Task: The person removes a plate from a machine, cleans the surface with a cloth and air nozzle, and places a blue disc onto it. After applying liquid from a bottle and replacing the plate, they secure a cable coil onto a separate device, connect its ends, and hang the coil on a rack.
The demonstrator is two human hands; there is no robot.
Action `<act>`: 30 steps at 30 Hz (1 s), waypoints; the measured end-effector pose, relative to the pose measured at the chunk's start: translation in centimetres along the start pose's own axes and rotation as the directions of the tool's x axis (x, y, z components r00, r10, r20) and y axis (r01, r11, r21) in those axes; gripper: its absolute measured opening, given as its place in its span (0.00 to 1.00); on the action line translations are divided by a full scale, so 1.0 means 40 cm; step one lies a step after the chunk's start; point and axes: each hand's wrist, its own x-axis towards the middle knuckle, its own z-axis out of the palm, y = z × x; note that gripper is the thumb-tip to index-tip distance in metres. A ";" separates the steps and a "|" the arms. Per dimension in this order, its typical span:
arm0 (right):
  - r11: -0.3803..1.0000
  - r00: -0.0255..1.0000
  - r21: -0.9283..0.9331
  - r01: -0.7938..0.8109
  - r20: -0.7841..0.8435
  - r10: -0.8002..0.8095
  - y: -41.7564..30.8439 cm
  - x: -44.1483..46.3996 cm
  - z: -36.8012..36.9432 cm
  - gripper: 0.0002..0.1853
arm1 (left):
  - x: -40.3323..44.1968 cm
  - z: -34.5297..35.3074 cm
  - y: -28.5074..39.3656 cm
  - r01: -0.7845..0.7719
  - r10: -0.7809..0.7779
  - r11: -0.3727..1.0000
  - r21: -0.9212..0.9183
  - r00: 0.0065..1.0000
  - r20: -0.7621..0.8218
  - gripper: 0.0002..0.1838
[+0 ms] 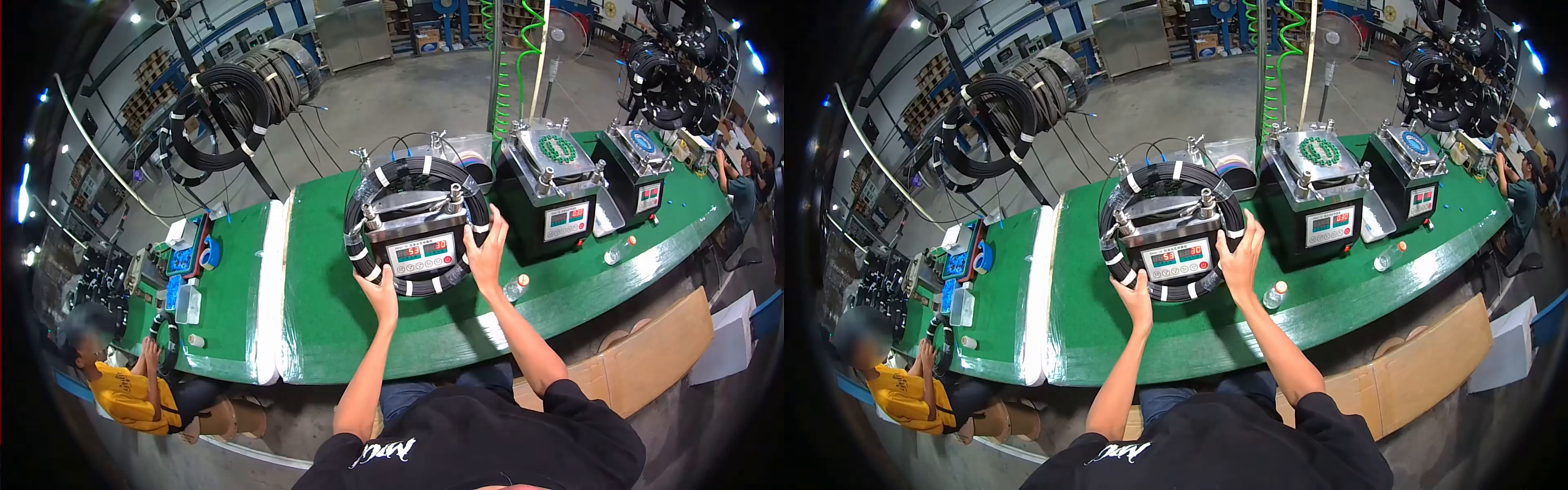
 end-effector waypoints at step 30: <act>0.962 0.990 0.236 0.136 -0.006 -0.138 -0.025 0.129 -0.005 0.18 | -0.018 -0.011 0.044 0.026 -0.034 0.971 0.239 0.999 0.032 0.53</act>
